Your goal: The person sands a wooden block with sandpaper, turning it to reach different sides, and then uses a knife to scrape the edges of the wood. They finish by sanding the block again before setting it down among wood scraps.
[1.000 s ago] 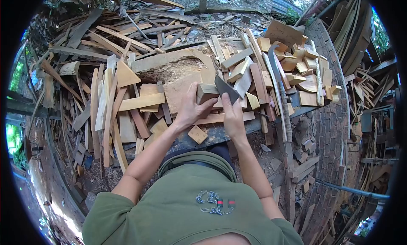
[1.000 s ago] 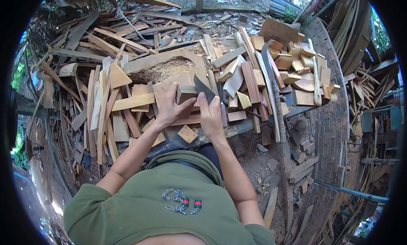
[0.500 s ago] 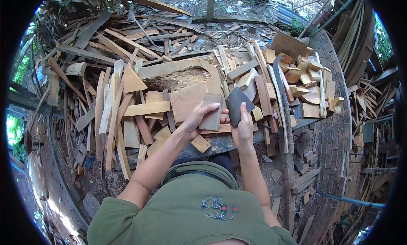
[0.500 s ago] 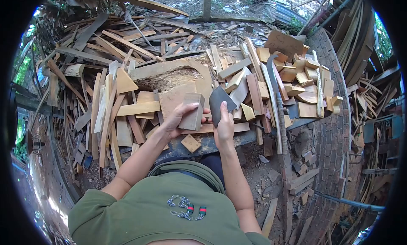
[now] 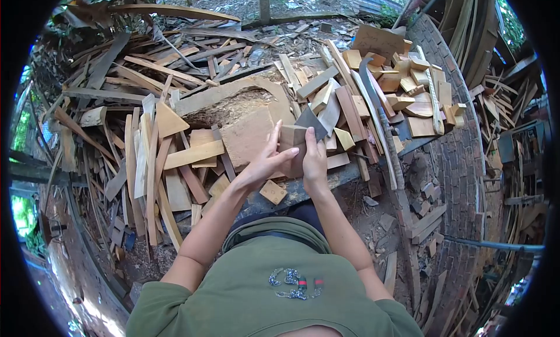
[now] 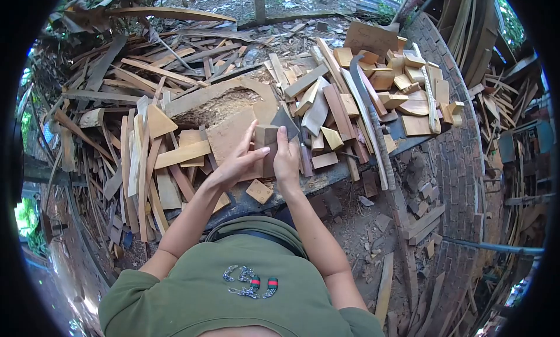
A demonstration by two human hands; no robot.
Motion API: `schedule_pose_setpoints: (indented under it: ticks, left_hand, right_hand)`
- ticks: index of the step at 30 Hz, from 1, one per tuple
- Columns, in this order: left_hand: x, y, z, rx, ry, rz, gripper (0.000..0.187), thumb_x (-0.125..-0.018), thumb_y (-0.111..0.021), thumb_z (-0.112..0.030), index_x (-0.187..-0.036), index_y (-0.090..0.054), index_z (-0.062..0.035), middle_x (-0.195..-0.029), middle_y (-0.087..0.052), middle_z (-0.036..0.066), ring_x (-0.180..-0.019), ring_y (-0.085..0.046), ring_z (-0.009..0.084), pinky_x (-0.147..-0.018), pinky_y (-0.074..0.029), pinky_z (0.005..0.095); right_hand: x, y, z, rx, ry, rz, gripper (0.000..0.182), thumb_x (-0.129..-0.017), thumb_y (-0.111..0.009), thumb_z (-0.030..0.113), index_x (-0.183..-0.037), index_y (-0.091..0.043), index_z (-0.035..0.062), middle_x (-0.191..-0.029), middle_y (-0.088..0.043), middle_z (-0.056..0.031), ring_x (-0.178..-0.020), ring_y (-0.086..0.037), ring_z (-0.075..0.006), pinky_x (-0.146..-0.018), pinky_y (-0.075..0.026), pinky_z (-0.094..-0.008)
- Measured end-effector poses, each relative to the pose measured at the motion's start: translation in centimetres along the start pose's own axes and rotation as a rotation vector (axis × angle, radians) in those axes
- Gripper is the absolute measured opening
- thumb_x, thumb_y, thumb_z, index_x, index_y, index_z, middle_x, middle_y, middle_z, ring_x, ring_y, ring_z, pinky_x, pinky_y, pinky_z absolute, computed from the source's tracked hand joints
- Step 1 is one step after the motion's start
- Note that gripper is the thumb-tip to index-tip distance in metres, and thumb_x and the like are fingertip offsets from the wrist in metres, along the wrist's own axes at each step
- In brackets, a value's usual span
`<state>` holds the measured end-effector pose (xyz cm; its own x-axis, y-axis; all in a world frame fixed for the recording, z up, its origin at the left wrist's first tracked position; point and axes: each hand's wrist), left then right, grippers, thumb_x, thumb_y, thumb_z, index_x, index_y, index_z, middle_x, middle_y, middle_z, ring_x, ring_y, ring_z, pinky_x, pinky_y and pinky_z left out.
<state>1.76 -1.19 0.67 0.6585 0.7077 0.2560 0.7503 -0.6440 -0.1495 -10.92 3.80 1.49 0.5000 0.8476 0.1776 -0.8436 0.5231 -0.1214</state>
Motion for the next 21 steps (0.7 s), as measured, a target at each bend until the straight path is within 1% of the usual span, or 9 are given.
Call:
schedule_pose_setpoints:
  ticks: [2,5,8,12,15,16,18,19,21]
  left_hand:
    - [0.3,-0.1,0.1,0.228,0.065,-0.015,0.087,-0.087,-0.073,-0.03,-0.152,-0.02,-0.0056,-0.134,-0.049,0.013,-0.123,-0.049,0.0222,-0.105,-0.039,0.0382]
    - [-0.5,-0.5,1.9,0.41,-0.112,0.058,0.08,-0.086,-0.075,-0.03,-0.146,-0.03,-0.0047,-0.133,-0.051,0.01,-0.121,-0.05,0.0202,-0.103,-0.042,0.0397]
    - [0.1,-0.9,2.2,0.571,-0.004,0.109,0.077,-0.082,-0.079,-0.027,-0.141,-0.035,-0.0037,-0.133,-0.049,0.01,-0.122,-0.05,0.0196,-0.099,-0.046,0.0398]
    - [0.7,-1.1,0.7,0.475,0.014,0.078,0.079,-0.077,-0.083,-0.023,-0.139,-0.039,-0.0021,-0.125,-0.055,0.01,-0.109,-0.059,0.0182,-0.089,-0.053,0.0372]
    - [0.0,-0.7,0.7,0.265,-0.144,0.0,0.074,-0.076,-0.083,-0.022,-0.136,-0.044,-0.0037,-0.129,-0.055,0.011,-0.118,-0.055,0.0217,-0.098,-0.048,0.038]
    - [0.0,-0.7,0.6,0.267,-0.148,-0.004,0.074,-0.076,-0.083,-0.022,-0.136,-0.044,-0.0037,-0.129,-0.055,0.011,-0.118,-0.055,0.0217,-0.098,-0.048,0.038]
    - [0.0,-0.5,0.0,0.195,-0.18,-0.168,0.055,-0.077,-0.082,-0.017,-0.122,-0.055,0.0014,-0.106,-0.065,0.008,-0.091,-0.064,0.0148,-0.076,-0.056,0.0309]
    - [0.5,-0.6,-1.1,0.188,-0.128,-0.194,0.047,-0.078,-0.08,-0.016,-0.116,-0.058,0.0013,-0.105,-0.066,0.008,-0.093,-0.063,0.0143,-0.078,-0.055,0.0306]
    - [-0.1,-0.3,-0.8,0.137,-0.17,-0.208,0.046,-0.079,-0.08,-0.015,-0.116,-0.058,0.001,-0.105,-0.065,0.008,-0.094,-0.063,0.0139,-0.08,-0.054,0.0301]
  right_hand:
    - [-0.3,0.4,-0.1,-0.031,-0.039,0.067,0.062,-0.103,-0.039,0.049,-0.096,-0.067,-0.0052,-0.087,-0.068,-0.0099,-0.08,-0.061,-0.0161,-0.072,-0.048,-0.0321]
    - [0.1,0.0,0.3,0.05,0.131,0.059,0.059,-0.104,-0.04,0.046,-0.095,-0.067,-0.0059,-0.085,-0.067,-0.0085,-0.077,-0.06,-0.0158,-0.07,-0.047,-0.0321]
    - [0.3,-0.4,0.7,0.095,0.238,0.08,0.055,-0.104,-0.042,0.043,-0.096,-0.066,-0.0064,-0.083,-0.066,-0.0075,-0.077,-0.059,-0.0152,-0.07,-0.047,-0.0319]
    - [0.1,0.8,1.3,0.123,0.213,0.223,0.05,-0.104,-0.044,0.04,-0.102,-0.064,-0.0063,-0.09,-0.066,-0.0071,-0.083,-0.059,-0.0143,-0.075,-0.047,-0.0309]
    - [-0.5,1.4,2.6,0.088,0.245,0.13,0.047,-0.104,-0.044,0.038,-0.109,-0.062,-0.0055,-0.096,-0.066,-0.0071,-0.088,-0.058,-0.0134,-0.079,-0.046,-0.0296]
    - [-0.7,1.9,2.8,0.054,0.242,0.13,0.045,-0.105,-0.044,0.036,-0.113,-0.06,-0.0058,-0.107,-0.063,-0.009,-0.098,-0.056,-0.0141,-0.087,-0.044,-0.0285]
    - [-0.7,2.4,3.3,0.179,0.326,0.073,0.043,-0.104,-0.046,0.033,-0.122,-0.058,-0.0043,-0.112,-0.064,-0.0109,-0.105,-0.058,-0.0177,-0.094,-0.043,-0.0311]
    - [-0.2,2.1,3.6,0.177,0.326,0.077,0.043,-0.104,-0.046,0.033,-0.122,-0.058,-0.0043,-0.112,-0.064,-0.0109,-0.105,-0.058,-0.0177,-0.094,-0.043,-0.0311]
    - [1.5,1.2,5.0,0.689,0.782,0.15,0.037,-0.102,-0.05,0.021,-0.131,-0.055,-0.0018,-0.124,-0.061,-0.016,-0.119,-0.054,-0.026,-0.103,-0.04,-0.0349]
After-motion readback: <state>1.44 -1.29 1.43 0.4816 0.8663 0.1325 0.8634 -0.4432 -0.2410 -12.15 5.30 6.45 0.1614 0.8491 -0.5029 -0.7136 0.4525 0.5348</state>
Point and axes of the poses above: each hand's wrist, its own x-axis away from the middle knuckle, its own y-axis out of the back of the hand, z = x × y
